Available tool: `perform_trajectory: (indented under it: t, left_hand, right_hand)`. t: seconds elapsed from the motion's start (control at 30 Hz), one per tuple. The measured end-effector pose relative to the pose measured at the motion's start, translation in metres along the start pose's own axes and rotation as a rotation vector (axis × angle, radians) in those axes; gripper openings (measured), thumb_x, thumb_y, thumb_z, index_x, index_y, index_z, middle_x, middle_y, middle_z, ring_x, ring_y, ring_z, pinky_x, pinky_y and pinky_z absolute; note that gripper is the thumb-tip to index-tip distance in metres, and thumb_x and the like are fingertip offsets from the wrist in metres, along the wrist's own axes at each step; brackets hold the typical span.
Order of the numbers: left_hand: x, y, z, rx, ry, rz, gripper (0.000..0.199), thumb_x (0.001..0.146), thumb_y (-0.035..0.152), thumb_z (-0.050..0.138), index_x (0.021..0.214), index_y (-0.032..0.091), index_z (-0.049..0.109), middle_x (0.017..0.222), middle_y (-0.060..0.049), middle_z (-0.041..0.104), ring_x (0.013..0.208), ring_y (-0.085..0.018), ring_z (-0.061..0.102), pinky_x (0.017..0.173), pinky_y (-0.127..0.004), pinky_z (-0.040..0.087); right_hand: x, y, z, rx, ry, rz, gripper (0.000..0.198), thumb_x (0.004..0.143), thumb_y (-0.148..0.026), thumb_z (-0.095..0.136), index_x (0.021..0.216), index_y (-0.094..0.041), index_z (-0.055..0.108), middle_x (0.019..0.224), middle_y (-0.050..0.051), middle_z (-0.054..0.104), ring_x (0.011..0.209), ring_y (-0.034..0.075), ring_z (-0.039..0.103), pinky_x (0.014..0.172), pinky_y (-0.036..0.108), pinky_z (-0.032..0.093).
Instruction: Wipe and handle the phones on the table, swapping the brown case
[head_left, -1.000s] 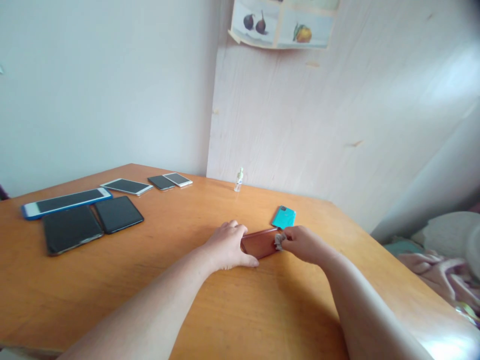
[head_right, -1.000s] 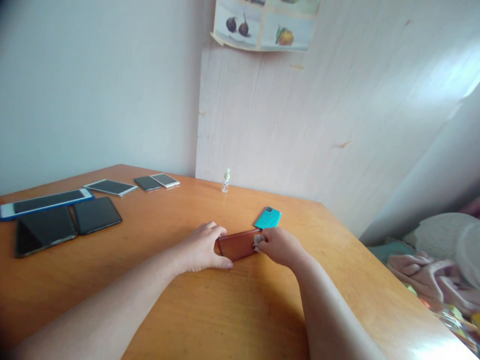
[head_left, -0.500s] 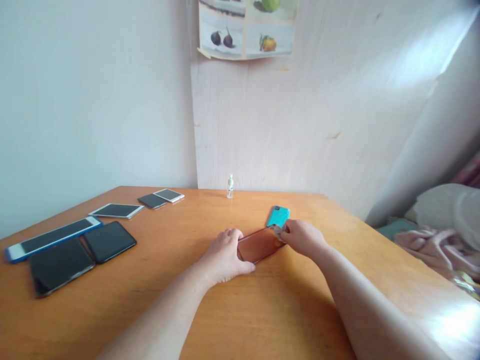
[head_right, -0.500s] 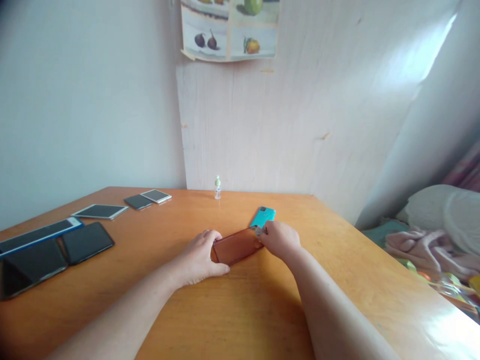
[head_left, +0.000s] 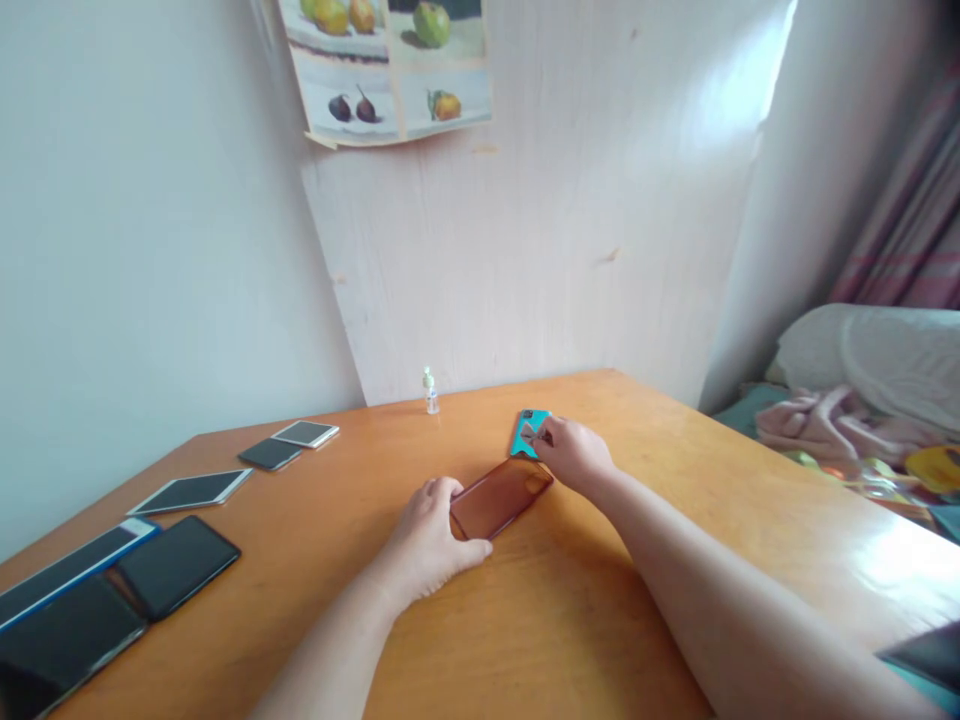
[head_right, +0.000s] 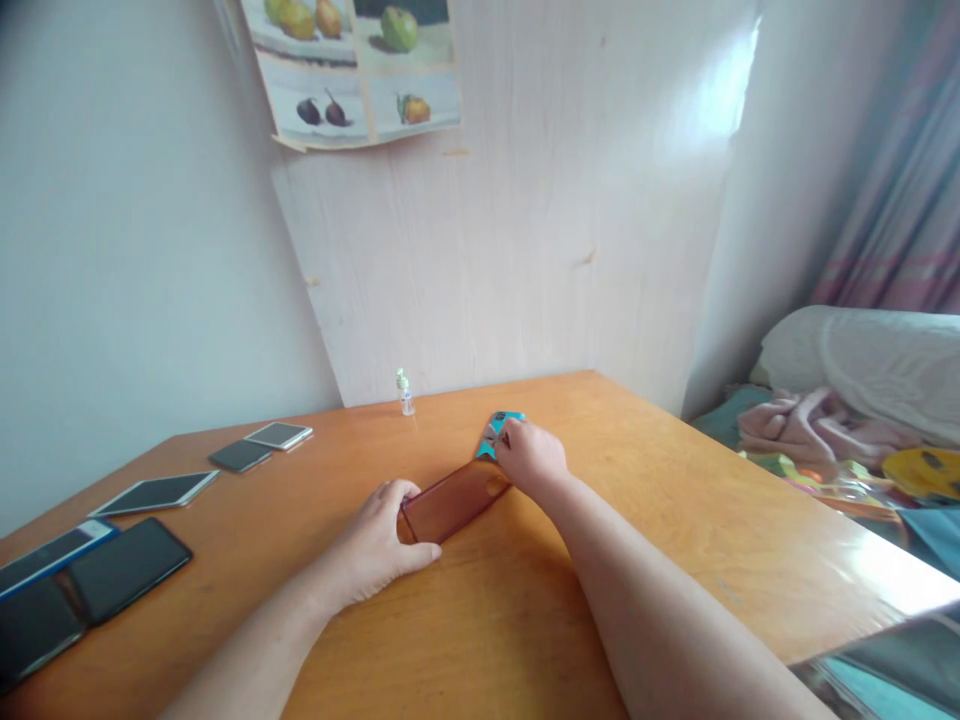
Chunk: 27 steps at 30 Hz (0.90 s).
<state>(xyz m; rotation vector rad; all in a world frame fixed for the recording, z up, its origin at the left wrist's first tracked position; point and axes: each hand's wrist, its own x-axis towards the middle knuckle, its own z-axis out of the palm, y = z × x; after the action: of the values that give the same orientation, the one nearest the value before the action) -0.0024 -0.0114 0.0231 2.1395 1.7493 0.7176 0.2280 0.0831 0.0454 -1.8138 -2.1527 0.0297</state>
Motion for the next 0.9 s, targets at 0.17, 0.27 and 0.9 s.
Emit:
perform_trajectory:
  t: [0.17, 0.27, 0.9]
  left_hand:
    - [-0.001, -0.001, 0.001, -0.01, 0.033, 0.025, 0.052, 0.063, 0.041, 0.073, 0.106, 0.023, 0.051, 0.112, -0.007, 0.057, 0.106, -0.026, 0.056, 0.09, -0.037, 0.045]
    - [-0.001, -0.002, 0.002, 0.007, 0.026, 0.022, 0.052, 0.063, 0.042, 0.073, 0.106, 0.024, 0.051, 0.111, -0.006, 0.057, 0.105, -0.026, 0.056, 0.09, -0.037, 0.045]
    - [-0.001, 0.005, 0.0, 0.032, 0.053, 0.051, 0.043, 0.064, 0.033, 0.072, 0.098, 0.023, 0.049, 0.105, -0.006, 0.055, 0.102, -0.026, 0.056, 0.088, -0.038, 0.046]
  right_hand:
    - [-0.005, -0.009, 0.003, 0.043, -0.09, -0.105, 0.025, 0.089, -0.035, 0.046, 0.102, -0.024, 0.066, 0.103, 0.008, 0.068, 0.088, 0.021, 0.062, 0.066, 0.027, 0.038]
    - [-0.006, -0.007, 0.003, 0.041, -0.177, -0.105, 0.018, 0.08, -0.033, 0.057, 0.083, -0.021, 0.07, 0.088, 0.009, 0.069, 0.078, 0.021, 0.062, 0.062, 0.027, 0.038]
    - [-0.041, -0.064, 0.018, 0.271, -0.097, -0.518, 0.015, 0.085, -0.026, 0.056, 0.091, -0.022, 0.069, 0.092, 0.003, 0.067, 0.081, 0.015, 0.062, 0.068, 0.023, 0.04]
